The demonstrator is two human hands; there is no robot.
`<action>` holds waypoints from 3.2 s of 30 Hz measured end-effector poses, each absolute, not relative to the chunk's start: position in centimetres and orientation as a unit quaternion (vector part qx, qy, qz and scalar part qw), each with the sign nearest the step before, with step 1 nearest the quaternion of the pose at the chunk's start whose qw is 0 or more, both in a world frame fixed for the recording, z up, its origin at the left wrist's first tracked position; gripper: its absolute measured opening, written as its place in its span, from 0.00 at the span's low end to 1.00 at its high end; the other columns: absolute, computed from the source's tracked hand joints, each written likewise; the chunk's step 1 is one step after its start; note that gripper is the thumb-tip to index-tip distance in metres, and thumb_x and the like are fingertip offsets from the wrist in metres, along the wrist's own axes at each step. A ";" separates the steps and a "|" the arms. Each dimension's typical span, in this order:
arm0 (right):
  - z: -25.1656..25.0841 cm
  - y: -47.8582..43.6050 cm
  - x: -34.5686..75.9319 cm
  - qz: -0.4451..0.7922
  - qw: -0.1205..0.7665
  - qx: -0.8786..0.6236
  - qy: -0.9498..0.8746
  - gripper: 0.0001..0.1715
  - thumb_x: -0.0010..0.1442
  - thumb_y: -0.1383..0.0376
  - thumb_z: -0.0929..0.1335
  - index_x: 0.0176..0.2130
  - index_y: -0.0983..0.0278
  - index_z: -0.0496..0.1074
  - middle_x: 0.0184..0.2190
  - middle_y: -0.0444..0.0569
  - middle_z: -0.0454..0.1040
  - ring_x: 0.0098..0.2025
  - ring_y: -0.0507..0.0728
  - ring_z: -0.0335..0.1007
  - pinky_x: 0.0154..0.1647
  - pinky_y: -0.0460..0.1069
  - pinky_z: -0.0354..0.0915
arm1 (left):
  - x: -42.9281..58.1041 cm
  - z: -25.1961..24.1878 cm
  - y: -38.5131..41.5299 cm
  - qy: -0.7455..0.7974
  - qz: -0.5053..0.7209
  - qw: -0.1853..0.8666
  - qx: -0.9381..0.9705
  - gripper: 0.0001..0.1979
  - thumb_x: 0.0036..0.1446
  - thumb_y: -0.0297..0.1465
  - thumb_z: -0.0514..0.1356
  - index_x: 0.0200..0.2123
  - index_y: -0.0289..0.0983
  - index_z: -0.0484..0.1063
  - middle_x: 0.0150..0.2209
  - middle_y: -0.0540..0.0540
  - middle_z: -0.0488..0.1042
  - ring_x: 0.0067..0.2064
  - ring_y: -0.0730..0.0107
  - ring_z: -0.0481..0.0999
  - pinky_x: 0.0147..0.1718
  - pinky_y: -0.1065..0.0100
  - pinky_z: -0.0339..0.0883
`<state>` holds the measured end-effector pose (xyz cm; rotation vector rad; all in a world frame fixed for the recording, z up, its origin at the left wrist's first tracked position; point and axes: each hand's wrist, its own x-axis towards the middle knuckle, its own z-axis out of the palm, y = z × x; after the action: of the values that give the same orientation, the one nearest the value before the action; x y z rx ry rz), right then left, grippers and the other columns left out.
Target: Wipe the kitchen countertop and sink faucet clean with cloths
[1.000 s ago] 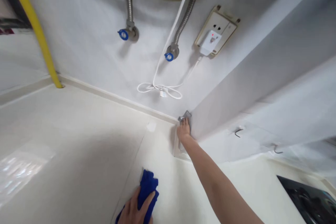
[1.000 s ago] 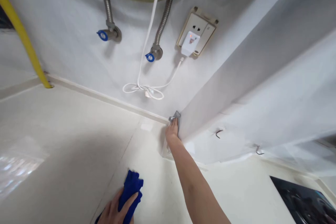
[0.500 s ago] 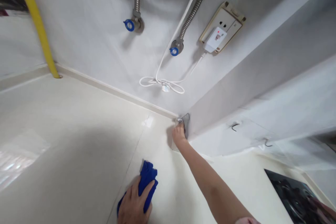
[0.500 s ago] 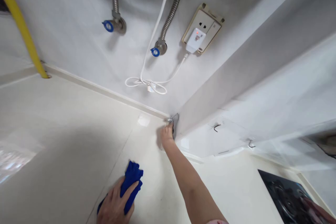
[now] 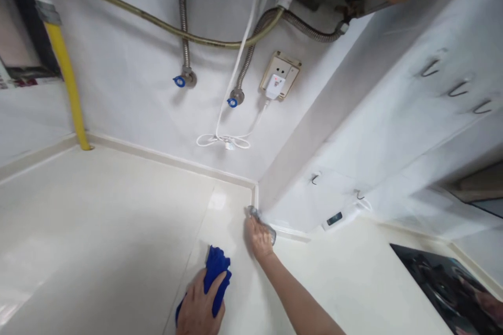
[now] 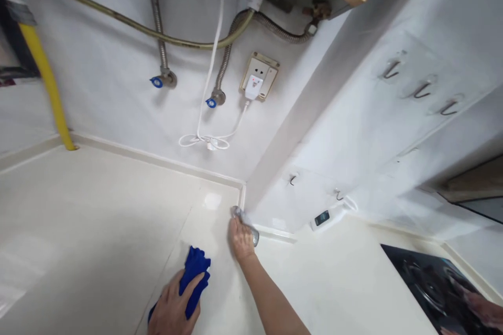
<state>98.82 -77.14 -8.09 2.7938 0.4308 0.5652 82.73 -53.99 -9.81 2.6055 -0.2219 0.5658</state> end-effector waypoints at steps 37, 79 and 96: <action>-10.7 -85.9 96.0 0.313 -0.116 0.943 0.003 0.28 0.56 0.79 0.62 0.52 0.65 0.77 0.46 0.57 0.82 0.53 0.63 0.76 0.60 0.60 0.70 | 83.8 -9.0 -54.1 -0.057 0.114 0.165 0.978 0.24 0.64 0.34 0.56 0.63 0.48 0.73 0.61 0.38 0.68 0.55 0.52 0.74 0.58 0.50 0.72; -10.4 -101.9 91.6 0.270 -0.179 0.944 0.060 0.26 0.71 0.70 0.57 0.56 0.62 0.78 0.55 0.57 0.79 0.58 0.61 0.72 0.62 0.62 0.69 | 84.9 -7.4 -55.6 -0.011 0.106 0.153 0.983 0.22 0.65 0.37 0.56 0.60 0.45 0.74 0.59 0.38 0.68 0.55 0.53 0.74 0.57 0.51 0.73; -9.2 -81.4 96.8 0.234 -0.154 0.956 0.091 0.23 0.70 0.74 0.61 0.57 0.62 0.75 0.52 0.55 0.76 0.51 0.62 0.70 0.55 0.57 0.70 | 86.0 -7.6 -55.7 0.004 0.106 0.173 0.979 0.22 0.63 0.38 0.58 0.60 0.46 0.75 0.60 0.39 0.68 0.56 0.50 0.74 0.58 0.49 0.72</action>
<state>96.84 -81.36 -9.22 3.3378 0.3184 0.8185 86.03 -55.74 -7.63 2.7779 0.0116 0.2996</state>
